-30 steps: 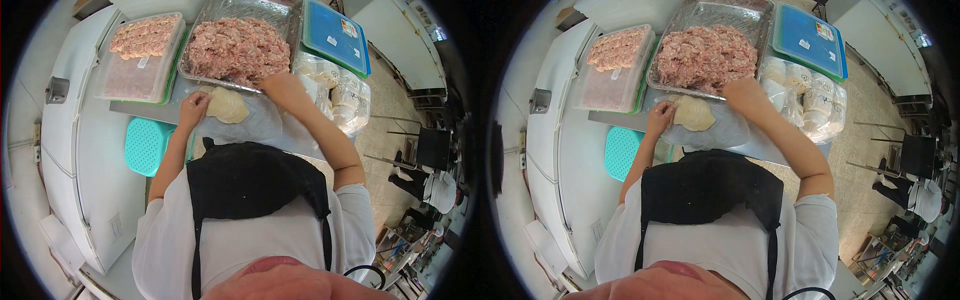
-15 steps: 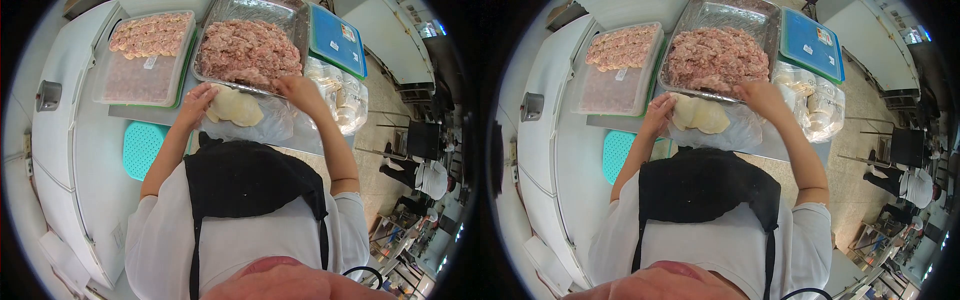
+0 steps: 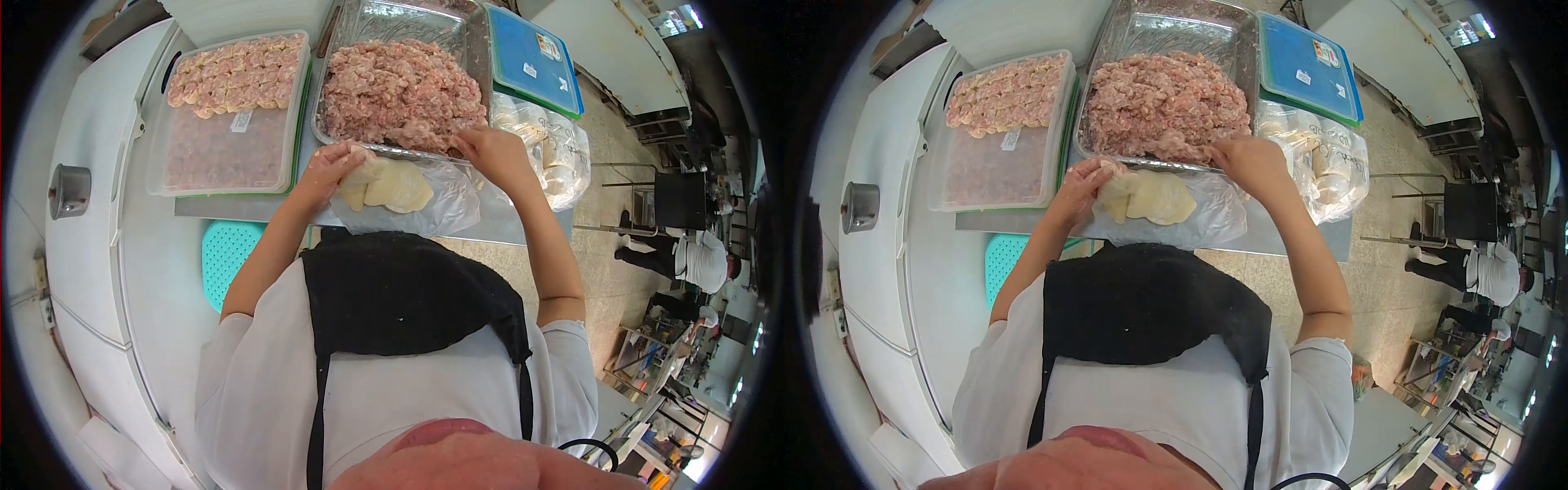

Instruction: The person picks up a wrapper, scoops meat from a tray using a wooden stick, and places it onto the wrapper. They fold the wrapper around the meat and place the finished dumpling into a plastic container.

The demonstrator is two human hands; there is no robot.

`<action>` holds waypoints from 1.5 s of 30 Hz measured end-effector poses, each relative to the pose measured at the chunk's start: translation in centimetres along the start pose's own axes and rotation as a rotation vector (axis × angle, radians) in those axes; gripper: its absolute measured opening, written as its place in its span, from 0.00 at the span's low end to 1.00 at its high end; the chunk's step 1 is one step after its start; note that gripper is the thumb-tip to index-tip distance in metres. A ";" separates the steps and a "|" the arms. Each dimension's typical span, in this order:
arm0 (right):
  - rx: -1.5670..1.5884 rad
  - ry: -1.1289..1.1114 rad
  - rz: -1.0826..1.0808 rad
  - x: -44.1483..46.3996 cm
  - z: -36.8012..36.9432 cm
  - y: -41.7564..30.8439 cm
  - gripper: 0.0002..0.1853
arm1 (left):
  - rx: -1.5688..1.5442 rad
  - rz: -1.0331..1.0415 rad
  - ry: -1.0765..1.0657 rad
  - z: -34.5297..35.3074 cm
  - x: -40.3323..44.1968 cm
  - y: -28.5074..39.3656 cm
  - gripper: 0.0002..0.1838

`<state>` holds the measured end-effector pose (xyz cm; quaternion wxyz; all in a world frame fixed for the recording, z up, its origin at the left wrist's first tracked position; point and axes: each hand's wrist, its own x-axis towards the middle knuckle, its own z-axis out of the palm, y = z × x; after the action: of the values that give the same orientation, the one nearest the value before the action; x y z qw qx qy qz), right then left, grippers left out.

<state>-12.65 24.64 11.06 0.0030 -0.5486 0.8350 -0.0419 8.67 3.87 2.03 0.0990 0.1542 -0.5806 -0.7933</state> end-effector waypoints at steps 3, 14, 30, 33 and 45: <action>-0.118 0.075 -0.098 2.5 0.7 -1.4 0.15 | -0.078 -0.193 -0.092 -0.1 0.5 0.4 0.14; 0.556 -0.081 0.010 2.2 3.8 -0.4 0.16 | -0.404 -0.006 -0.040 1.5 1.3 2.3 0.16; 0.516 0.621 -0.131 3.1 2.8 -0.7 0.17 | -1.041 0.191 0.036 7.2 8.9 8.7 0.44; 0.408 0.238 -0.057 0.7 -0.3 -0.6 0.14 | -0.994 0.175 0.249 5.9 10.0 6.0 0.45; 0.144 0.171 -0.194 -0.9 -4.7 0.8 0.15 | -0.913 0.103 0.453 8.8 9.4 6.3 0.39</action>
<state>-13.22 26.10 15.65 -0.0326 -0.6194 0.7703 -0.1484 -3.38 6.64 9.27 0.3186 0.2347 -0.1455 -0.9068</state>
